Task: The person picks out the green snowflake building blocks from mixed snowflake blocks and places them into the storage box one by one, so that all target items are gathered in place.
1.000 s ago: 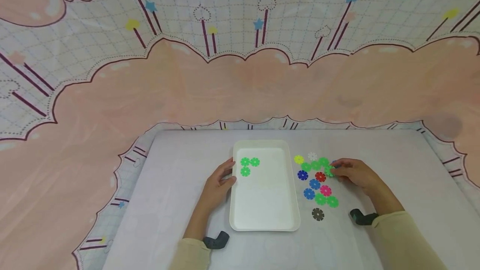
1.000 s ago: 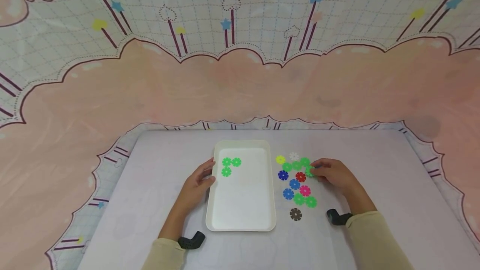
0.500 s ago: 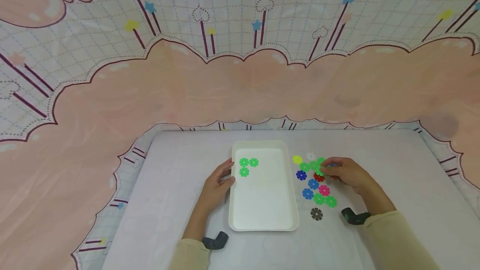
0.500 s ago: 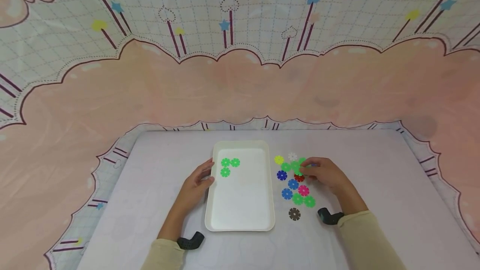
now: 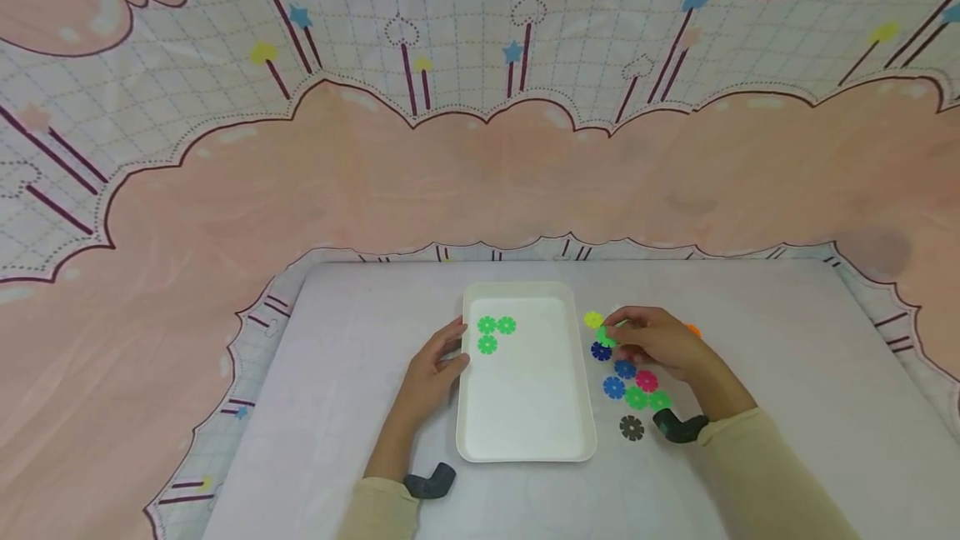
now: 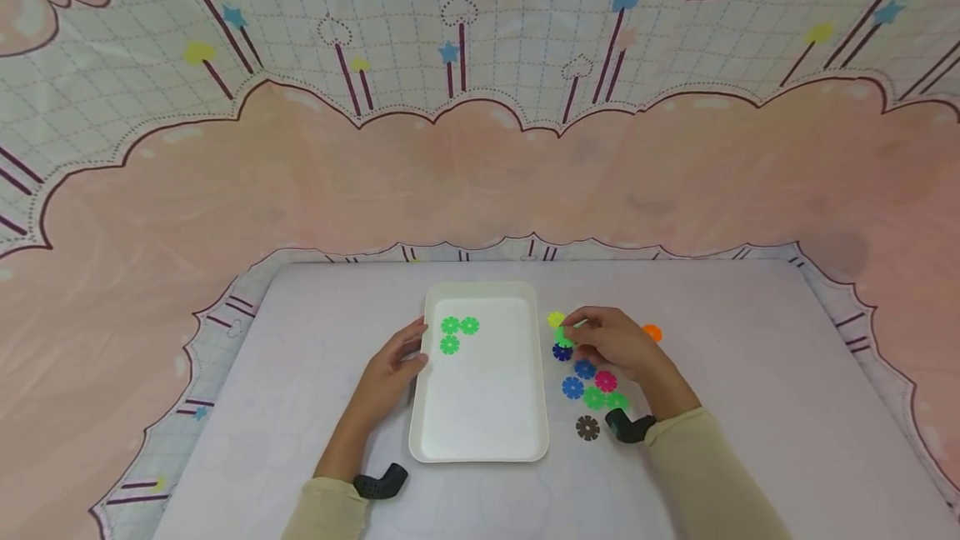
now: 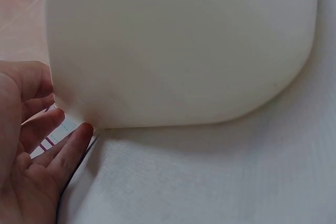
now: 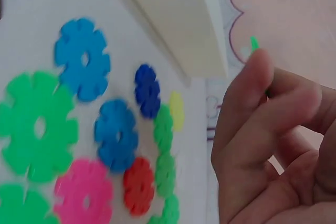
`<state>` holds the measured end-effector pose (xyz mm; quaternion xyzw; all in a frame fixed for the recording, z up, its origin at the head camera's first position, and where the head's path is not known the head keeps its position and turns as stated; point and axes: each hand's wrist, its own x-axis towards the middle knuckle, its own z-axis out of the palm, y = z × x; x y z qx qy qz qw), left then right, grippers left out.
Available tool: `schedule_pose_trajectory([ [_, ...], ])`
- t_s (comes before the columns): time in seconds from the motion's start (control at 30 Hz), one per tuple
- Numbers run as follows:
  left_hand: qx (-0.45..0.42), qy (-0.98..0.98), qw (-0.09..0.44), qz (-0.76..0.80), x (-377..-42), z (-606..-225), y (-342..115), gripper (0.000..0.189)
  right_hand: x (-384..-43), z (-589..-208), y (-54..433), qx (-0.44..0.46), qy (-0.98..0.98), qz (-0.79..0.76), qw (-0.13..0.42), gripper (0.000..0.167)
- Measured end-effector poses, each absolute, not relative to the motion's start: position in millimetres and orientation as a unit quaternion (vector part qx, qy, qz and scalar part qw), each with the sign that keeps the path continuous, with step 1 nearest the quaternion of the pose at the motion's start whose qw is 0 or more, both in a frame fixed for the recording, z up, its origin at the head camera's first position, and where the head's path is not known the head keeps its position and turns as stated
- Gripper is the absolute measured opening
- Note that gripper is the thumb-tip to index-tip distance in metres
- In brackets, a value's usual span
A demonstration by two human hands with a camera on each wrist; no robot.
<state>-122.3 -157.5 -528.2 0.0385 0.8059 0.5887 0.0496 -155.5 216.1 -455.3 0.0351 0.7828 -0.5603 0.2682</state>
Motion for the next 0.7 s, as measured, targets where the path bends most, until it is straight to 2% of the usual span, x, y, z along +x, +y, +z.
schedule_pose_trajectory([
  [0.7,0.038,0.805,0.049,0.590,-122,-529,-157,0.050,-175,-447,146,-0.018,0.755,-0.588,0.289,0.030],
])
